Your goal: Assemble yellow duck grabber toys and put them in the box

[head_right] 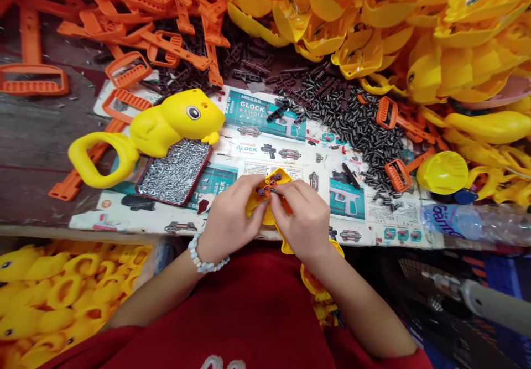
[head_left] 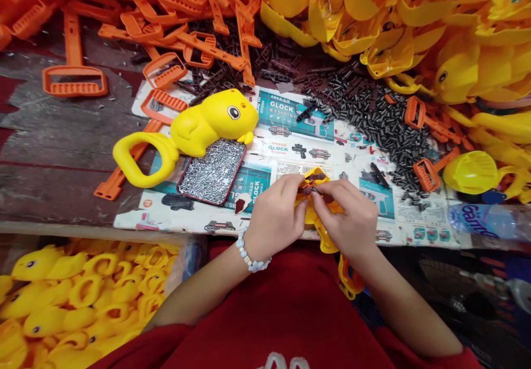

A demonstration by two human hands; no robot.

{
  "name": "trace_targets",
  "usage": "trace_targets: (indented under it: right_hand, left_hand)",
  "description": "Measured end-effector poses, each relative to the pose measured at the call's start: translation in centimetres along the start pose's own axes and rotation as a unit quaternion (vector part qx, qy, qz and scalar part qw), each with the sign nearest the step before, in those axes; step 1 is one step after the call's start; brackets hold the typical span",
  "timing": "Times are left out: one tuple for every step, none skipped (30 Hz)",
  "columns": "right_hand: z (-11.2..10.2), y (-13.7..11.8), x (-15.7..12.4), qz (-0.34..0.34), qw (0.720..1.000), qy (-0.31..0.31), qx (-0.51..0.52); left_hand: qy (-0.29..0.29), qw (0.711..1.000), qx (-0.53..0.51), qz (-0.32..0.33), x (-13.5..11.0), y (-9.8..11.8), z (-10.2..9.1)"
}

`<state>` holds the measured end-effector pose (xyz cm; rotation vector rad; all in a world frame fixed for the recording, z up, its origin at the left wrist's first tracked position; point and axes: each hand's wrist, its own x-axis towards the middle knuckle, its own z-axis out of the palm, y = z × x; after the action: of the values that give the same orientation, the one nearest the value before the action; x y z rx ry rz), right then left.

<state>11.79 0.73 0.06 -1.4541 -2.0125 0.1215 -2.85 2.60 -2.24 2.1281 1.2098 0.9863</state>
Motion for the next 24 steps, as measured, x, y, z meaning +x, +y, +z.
trace_targets:
  right_hand:
    - [0.2,0.0,0.2,-0.006,1.0,0.008,-0.01]
    - [0.3,0.0,0.3,-0.012,1.0,0.016,-0.021]
    - [0.4,-0.1,0.4,-0.017,0.999,0.023,-0.034]
    - [0.5,-0.2,0.5,-0.022,0.998,0.028,-0.047]
    - [0.5,-0.3,0.6,-0.027,0.997,0.031,-0.06]
    - [0.5,-0.4,0.6,-0.032,0.996,0.031,-0.074]
    - [0.5,-0.5,0.7,-0.038,0.995,0.03,-0.088]
    - [0.5,-0.7,0.6,-0.044,0.994,0.027,-0.101]
    - [0.5,-0.7,0.6,-0.051,0.992,0.024,-0.113]
    - [0.6,-0.8,0.6,-0.057,0.991,0.021,-0.123]
    - [0.6,-0.8,0.5,-0.062,0.989,0.018,-0.129]
    - [0.6,-0.9,0.5,-0.064,0.989,0.016,-0.132]
    - [0.5,-0.9,0.4,-0.065,0.989,0.013,-0.13]
    - [0.3,-1.0,0.4,-0.062,0.99,0.007,-0.124]
    - [0.1,-1.1,0.3,-0.058,0.991,0.002,-0.118]
    - [-0.3,-1.2,0.3,-0.052,0.992,0.003,-0.117]
    - [-0.8,-1.3,0.4,-0.041,0.992,0.01,-0.119]
    - [-1.4,-1.2,0.5,-0.026,0.993,0.015,-0.113]
    - [-1.9,-1.0,0.7,-0.008,0.996,0.007,-0.089]
    - [-2.5,-0.6,1.1,0.016,0.999,-0.018,-0.037]
    - [-3.0,0.1,1.6,0.045,0.997,-0.054,0.036]
    - [-3.3,1.0,2.2,0.074,0.987,-0.089,0.115]
    - [-3.6,2.1,3.1,0.099,0.972,-0.107,0.185]
    - [-3.6,3.2,4.0,0.123,0.96,-0.097,0.233]
  left_hand:
    - [0.0,1.0,0.006,0.004,0.0,0.0,-0.1]
    - [0.0,1.0,0.011,0.007,-0.1,0.0,-0.1]
    - [0.002,1.0,0.014,0.01,-0.1,0.0,-0.2]
    - [0.004,1.0,0.015,0.013,-0.1,0.0,-0.2]
    - [0.008,1.0,0.015,0.017,-0.1,0.0,-0.2]
    - [0.012,1.0,0.016,0.019,-0.1,0.0,-0.2]
    - [0.015,1.0,0.018,0.021,-0.1,0.0,-0.1]
    - [0.018,0.999,0.019,0.021,-0.2,0.0,-0.1]
    - [0.018,0.999,0.02,0.022,-0.2,-0.1,-0.1]
    - [0.017,0.999,0.02,0.021,-0.3,-0.1,0.0]
    - [0.016,1.0,0.017,0.02,-0.4,-0.2,0.0]
    - [0.014,1.0,0.008,0.016,-0.5,-0.2,0.0]
    - [0.01,1.0,-0.005,0.01,-0.6,-0.3,0.0]
    - [0.004,1.0,-0.023,0.003,-0.6,-0.4,0.0]
    - [-0.004,0.999,-0.044,-0.006,-0.7,-0.5,-0.2]
    - [-0.014,0.998,-0.064,-0.018,-0.7,-0.5,-0.3]
    - [-0.024,0.996,-0.085,-0.029,-0.6,-0.6,-0.5]
    - [-0.032,0.993,-0.109,-0.04,-0.6,-0.6,-0.8]
    - [-0.037,0.988,-0.139,-0.053,-0.5,-0.5,-1.0]
    - [-0.039,0.98,-0.179,-0.071,-0.4,-0.5,-1.2]
    - [-0.038,0.967,-0.235,-0.093,-0.4,-0.6,-1.3]
    - [-0.032,0.945,-0.303,-0.115,-0.3,-0.6,-1.5]
    - [-0.021,0.916,-0.377,-0.136,-0.4,-0.6,-1.6]
    - [-0.008,0.882,-0.446,-0.152,-0.5,-0.7,-1.8]
